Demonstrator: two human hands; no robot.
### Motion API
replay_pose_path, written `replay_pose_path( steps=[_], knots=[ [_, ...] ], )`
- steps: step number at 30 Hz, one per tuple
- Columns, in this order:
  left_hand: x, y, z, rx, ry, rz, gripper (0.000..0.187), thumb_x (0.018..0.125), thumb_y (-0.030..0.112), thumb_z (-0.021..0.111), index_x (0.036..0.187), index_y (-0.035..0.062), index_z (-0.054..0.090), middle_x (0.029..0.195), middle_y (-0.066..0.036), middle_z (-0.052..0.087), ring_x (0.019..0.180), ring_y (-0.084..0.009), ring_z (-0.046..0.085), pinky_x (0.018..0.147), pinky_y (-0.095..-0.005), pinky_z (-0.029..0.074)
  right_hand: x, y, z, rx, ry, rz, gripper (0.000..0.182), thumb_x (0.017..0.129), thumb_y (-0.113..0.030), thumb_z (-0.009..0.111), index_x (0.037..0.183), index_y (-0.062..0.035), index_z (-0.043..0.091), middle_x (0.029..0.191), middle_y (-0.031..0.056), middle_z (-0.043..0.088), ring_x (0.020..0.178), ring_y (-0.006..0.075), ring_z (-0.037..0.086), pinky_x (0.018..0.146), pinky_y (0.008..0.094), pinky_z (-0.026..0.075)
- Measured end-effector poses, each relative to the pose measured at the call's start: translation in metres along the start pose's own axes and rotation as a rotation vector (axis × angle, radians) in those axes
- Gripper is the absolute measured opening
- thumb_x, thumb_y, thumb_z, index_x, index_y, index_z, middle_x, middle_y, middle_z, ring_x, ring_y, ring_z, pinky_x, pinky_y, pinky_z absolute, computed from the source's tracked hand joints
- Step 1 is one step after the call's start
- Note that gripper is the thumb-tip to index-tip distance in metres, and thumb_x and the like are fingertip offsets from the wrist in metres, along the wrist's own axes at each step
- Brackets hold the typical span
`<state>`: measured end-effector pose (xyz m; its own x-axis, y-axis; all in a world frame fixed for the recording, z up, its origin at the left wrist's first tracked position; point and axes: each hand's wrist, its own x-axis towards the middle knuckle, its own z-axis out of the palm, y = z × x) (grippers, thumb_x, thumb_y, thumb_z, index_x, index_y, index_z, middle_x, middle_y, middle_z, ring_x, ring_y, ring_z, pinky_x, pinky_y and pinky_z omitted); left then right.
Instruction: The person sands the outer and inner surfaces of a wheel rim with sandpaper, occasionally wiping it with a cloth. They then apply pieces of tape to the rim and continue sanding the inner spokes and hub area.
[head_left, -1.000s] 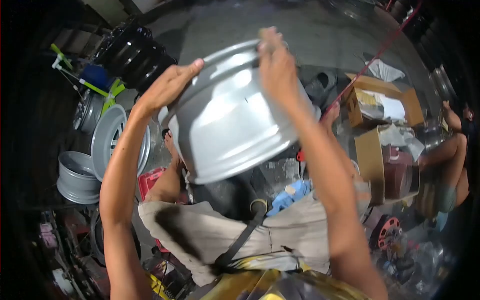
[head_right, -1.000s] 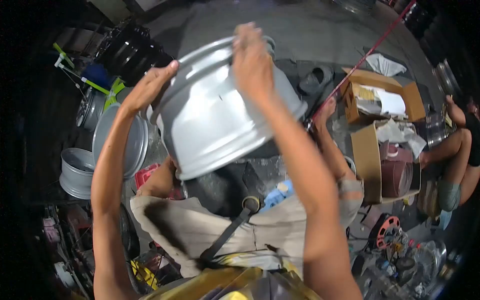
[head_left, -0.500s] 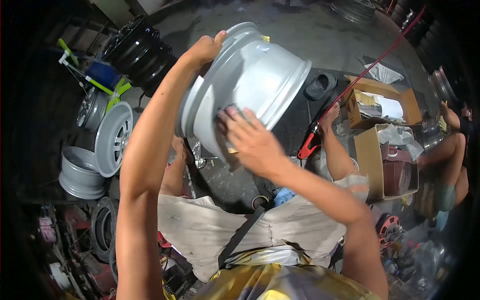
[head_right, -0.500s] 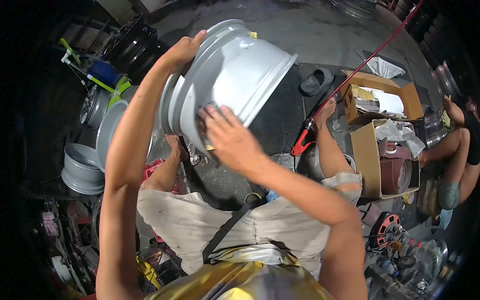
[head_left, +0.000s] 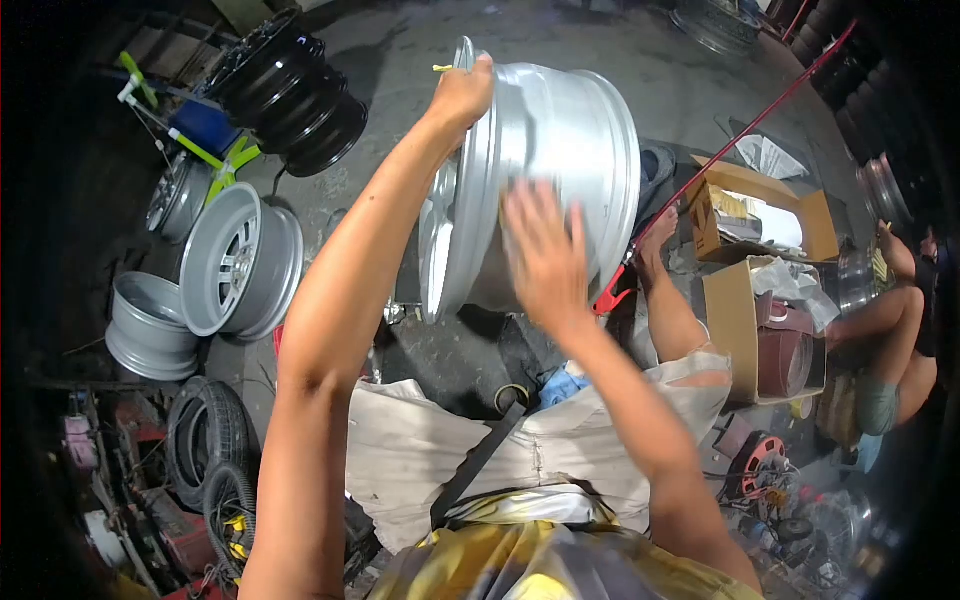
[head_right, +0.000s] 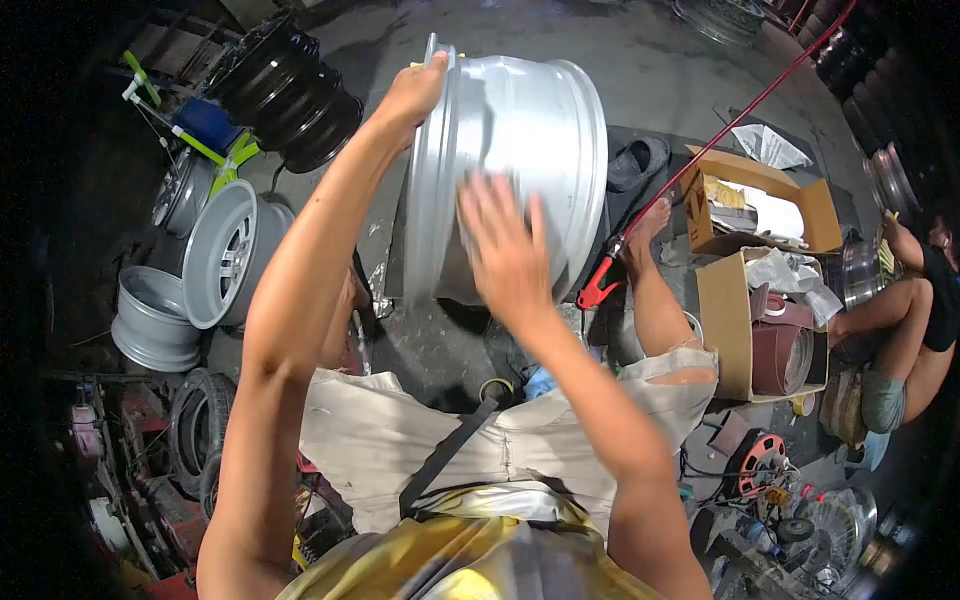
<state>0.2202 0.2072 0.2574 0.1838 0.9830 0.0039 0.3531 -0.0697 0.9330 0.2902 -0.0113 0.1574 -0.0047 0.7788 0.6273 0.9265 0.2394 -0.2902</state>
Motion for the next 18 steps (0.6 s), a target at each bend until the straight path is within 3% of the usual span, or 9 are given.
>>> replay_pose_path(
  steps=[1,4,5,7,8,10,12,14,18],
  knots=[
    [0.006,-0.005,-0.001,0.14,0.071,0.085,0.06,0.1,0.04,0.048,0.099,-0.0175,0.063,0.079,-0.015,0.064,0.07,-0.017,0.057,0.063,-0.0364,0.047,-0.04,-0.005,0.001,-0.021,-0.113,-0.042,0.068,0.079,-0.011,0.067,0.144,-0.009,0.047,0.154,0.0077,0.039,0.145,0.0267,0.031,0.117,0.0542,0.022],
    [0.003,-0.008,-0.006,0.163,0.005,0.128,0.057,0.099,0.037,0.05,0.098,-0.0185,0.062,0.083,-0.017,0.065,0.074,-0.0178,0.059,0.066,-0.0378,0.048,-0.036,0.009,-0.012,-0.071,-0.153,-0.095,0.067,0.08,-0.012,0.065,0.144,-0.0111,0.047,0.155,0.0062,0.038,0.145,0.0259,0.032,0.117,0.0546,0.022],
    [0.002,-0.007,-0.003,0.159,-0.003,0.121,0.057,0.099,0.037,0.05,0.098,-0.0185,0.062,0.083,-0.017,0.065,0.074,-0.0178,0.059,0.066,-0.0378,0.048,-0.008,0.019,-0.012,-0.083,-0.063,-0.071,0.06,0.084,-0.013,0.062,0.143,-0.0115,0.049,0.152,0.0063,0.042,0.144,0.0257,0.034,0.116,0.0552,0.024],
    [-0.005,-0.001,-0.003,0.167,-0.06,0.038,0.057,0.098,0.038,0.047,0.105,-0.0166,0.062,0.1,-0.027,0.065,0.094,-0.0324,0.063,0.081,-0.0411,0.049,0.06,0.038,0.0,-0.011,0.15,0.033,0.046,0.093,-0.013,0.053,0.139,-0.0067,0.051,0.145,0.0101,0.05,0.141,0.0296,0.036,0.114,0.0566,0.023],
    [-0.007,0.002,-0.002,0.172,-0.087,0.003,0.058,0.098,0.039,0.046,0.108,-0.0157,0.062,0.108,-0.031,0.066,0.105,-0.0398,0.065,0.089,-0.0428,0.049,0.085,0.041,0.001,-0.002,0.142,0.077,0.044,0.095,-0.014,0.051,0.137,-0.0054,0.052,0.146,0.0104,0.049,0.14,0.0311,0.037,0.115,0.0568,0.021],
    [-0.004,0.0,0.005,0.208,-0.011,0.071,0.06,0.098,0.04,0.044,0.107,-0.0159,0.063,0.107,-0.032,0.066,0.102,-0.0418,0.065,0.089,-0.0438,0.05,0.083,0.038,0.003,-0.009,0.145,0.088,0.042,0.095,-0.015,0.052,0.136,-0.0057,0.054,0.146,0.0102,0.048,0.14,0.0305,0.038,0.115,0.0571,0.021],
    [-0.003,0.006,0.01,0.165,0.076,0.026,0.062,0.098,0.042,0.042,0.106,-0.0162,0.063,0.107,-0.034,0.065,0.103,-0.0444,0.064,0.093,-0.0453,0.049,0.029,0.017,0.001,0.012,0.145,0.098,0.046,0.092,-0.015,0.055,0.137,-0.0074,0.054,0.149,0.0092,0.045,0.141,0.03,0.036,0.115,0.0569,0.021],
    [-0.009,0.009,0.006,0.152,0.044,0.036,0.063,0.098,0.043,0.041,0.105,-0.0158,0.064,0.107,-0.036,0.064,0.106,-0.0466,0.062,0.095,-0.047,0.047,-0.054,0.0,0.005,0.001,-0.052,0.069,0.051,0.09,-0.016,0.058,0.14,-0.0087,0.052,0.15,0.0095,0.044,0.143,0.0297,0.035,0.116,0.0565,0.02],
    [-0.036,-0.004,-0.003,0.271,0.052,0.169,0.064,0.097,0.044,0.043,0.105,-0.0161,0.062,0.104,-0.038,0.062,0.106,-0.05,0.06,0.095,-0.0489,0.046,-0.058,0.029,-0.012,-0.115,-0.075,-0.031,0.052,0.091,-0.018,0.057,0.142,-0.0082,0.05,0.15,0.0115,0.044,0.142,0.0305,0.036,0.116,0.0563,0.021]
  ],
)
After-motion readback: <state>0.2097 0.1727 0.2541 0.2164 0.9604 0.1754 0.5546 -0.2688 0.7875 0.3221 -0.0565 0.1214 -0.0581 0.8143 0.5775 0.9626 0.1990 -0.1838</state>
